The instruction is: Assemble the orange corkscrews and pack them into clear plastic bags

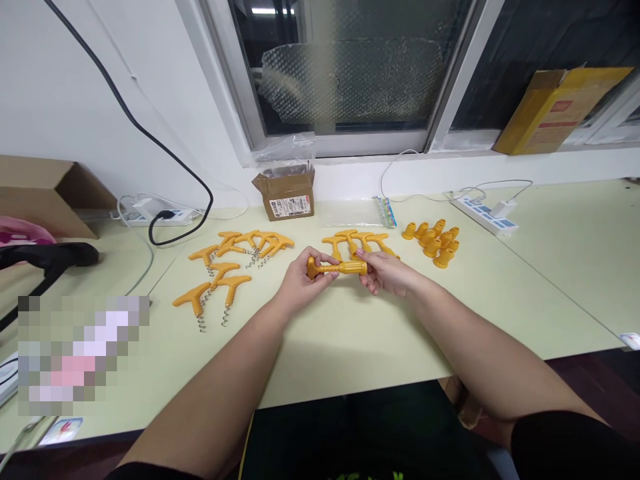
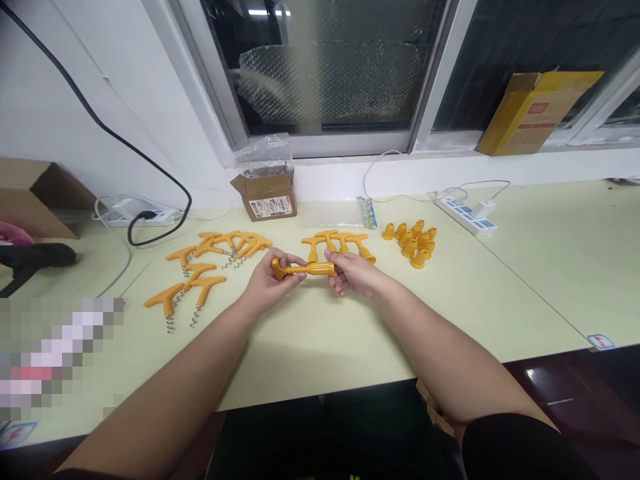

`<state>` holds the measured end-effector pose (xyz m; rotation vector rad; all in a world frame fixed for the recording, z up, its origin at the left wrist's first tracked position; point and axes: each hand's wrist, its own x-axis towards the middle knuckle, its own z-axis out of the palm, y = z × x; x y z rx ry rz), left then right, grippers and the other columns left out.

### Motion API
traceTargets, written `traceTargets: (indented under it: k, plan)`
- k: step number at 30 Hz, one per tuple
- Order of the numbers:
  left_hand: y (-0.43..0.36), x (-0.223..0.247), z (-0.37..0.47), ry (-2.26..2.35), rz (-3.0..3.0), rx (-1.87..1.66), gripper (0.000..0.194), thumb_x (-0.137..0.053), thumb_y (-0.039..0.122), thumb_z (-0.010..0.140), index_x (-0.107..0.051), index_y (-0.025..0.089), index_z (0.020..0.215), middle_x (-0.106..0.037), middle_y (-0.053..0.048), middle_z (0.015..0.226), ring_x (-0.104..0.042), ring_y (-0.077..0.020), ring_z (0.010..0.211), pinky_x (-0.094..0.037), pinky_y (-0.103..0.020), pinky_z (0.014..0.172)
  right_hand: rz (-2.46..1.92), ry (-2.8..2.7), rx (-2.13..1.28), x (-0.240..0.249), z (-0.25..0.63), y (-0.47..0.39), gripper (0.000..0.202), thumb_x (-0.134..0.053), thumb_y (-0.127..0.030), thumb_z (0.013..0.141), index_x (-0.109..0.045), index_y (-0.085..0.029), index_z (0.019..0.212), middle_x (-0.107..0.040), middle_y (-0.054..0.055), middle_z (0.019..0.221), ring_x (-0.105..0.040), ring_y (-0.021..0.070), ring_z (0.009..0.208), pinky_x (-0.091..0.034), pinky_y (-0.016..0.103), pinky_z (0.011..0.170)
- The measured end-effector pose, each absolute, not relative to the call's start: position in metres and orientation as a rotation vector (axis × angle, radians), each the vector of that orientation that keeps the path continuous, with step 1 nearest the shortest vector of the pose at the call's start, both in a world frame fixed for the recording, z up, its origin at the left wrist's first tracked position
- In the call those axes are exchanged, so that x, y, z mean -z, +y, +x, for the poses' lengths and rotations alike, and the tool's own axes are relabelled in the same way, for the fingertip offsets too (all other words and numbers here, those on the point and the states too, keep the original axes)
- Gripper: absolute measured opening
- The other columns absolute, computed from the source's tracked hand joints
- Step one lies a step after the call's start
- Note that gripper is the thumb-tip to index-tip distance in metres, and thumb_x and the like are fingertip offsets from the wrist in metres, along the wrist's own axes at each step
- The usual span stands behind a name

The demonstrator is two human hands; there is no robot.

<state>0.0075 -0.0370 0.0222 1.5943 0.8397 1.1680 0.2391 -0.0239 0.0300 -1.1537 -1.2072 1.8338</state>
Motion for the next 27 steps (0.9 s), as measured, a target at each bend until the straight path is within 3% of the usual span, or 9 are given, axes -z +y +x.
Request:
traceTargets:
  k: [3,5,9,13,18,21,24,27]
  plan:
    - [-0.031,-0.020,0.007,0.830,1.488,-1.166,0.051,-0.086,0.033,0.078,-0.038,0.023,0.092,-0.076,-0.007,0.103,-0.068,-0.0149,0.086,-0.050,-0.027,0.077,-1.040,-1.254,-1.771,-0.032,0.241,-0.025,0.041,-0.079,-0.057,0.084,-0.063,-0.022,0.098,-0.073,0.002,0.076,-0.064,0.0120,0.056,-0.054,0.022,0.049]
    - [-0.026,-0.017,0.006,0.863,1.383,-1.154,0.056,-0.089,0.033,0.074,-0.038,0.024,0.098,-0.076,-0.005,0.099,-0.066,-0.0117,0.075,-0.047,-0.024,0.069,-0.976,-1.311,-1.707,-0.031,0.243,-0.023,0.042,-0.084,-0.052,0.079,-0.062,-0.022,0.099,-0.073,0.001,0.081,-0.063,0.0105,0.059,-0.054,0.022,0.053]
    - [-0.021,-0.014,0.006,0.917,1.181,-1.144,0.068,-0.092,0.033,0.068,-0.038,0.027,0.109,-0.071,0.005,0.082,-0.042,-0.0030,0.046,-0.031,-0.019,0.050,-0.948,-1.389,-1.659,-0.024,0.241,-0.020,0.045,-0.086,-0.050,0.076,-0.060,-0.021,0.098,-0.072,0.001,0.082,-0.063,0.0117,0.062,-0.057,0.028,0.062]
    - [-0.021,-0.017,0.007,0.914,1.124,-1.127,0.061,-0.092,0.036,0.069,-0.047,0.024,0.108,-0.055,0.011,0.066,-0.034,-0.0021,0.044,-0.027,-0.018,0.046,-0.897,-1.505,-1.485,-0.016,0.237,-0.020,0.046,-0.085,-0.045,0.078,-0.057,-0.023,0.108,-0.065,-0.003,0.080,-0.066,0.0151,0.069,-0.059,0.035,0.072]
    - [-0.021,-0.020,0.005,0.927,1.055,-1.052,0.055,-0.093,0.039,0.066,-0.054,0.020,0.100,-0.050,0.010,0.068,-0.028,-0.0001,0.042,-0.020,-0.019,0.043,-0.879,-1.757,-1.124,-0.009,0.238,-0.021,0.035,-0.076,-0.039,0.086,-0.058,-0.025,0.112,-0.064,0.003,0.096,-0.065,0.0185,0.084,-0.057,0.037,0.080]
    - [-0.019,-0.018,0.003,0.950,1.084,-1.058,0.052,-0.092,0.040,0.068,-0.054,0.021,0.098,-0.047,0.011,0.065,-0.029,-0.0011,0.042,-0.021,-0.019,0.043,-0.900,-1.803,-1.077,-0.006,0.240,-0.019,0.034,-0.076,-0.040,0.087,-0.059,-0.025,0.112,-0.065,0.004,0.101,-0.065,0.0199,0.088,-0.057,0.039,0.083]
    - [-0.020,-0.016,0.001,0.931,1.218,-1.121,0.047,-0.090,0.041,0.073,-0.050,0.022,0.091,-0.054,0.009,0.067,-0.033,-0.0021,0.043,-0.025,-0.019,0.044,-0.895,-1.704,-1.268,-0.008,0.240,-0.018,0.042,-0.081,-0.046,0.083,-0.058,-0.024,0.112,-0.066,0.001,0.092,-0.066,0.0180,0.080,-0.059,0.037,0.078]
    - [-0.021,-0.016,-0.001,0.890,1.375,-1.170,0.043,-0.087,0.041,0.077,-0.052,0.021,0.089,-0.070,0.000,0.087,-0.045,-0.0044,0.051,-0.034,-0.021,0.049,-0.881,-1.566,-1.525,-0.014,0.239,-0.018,0.049,-0.080,-0.058,0.081,-0.058,-0.021,0.104,-0.069,0.001,0.084,-0.067,0.0155,0.068,-0.060,0.035,0.070]
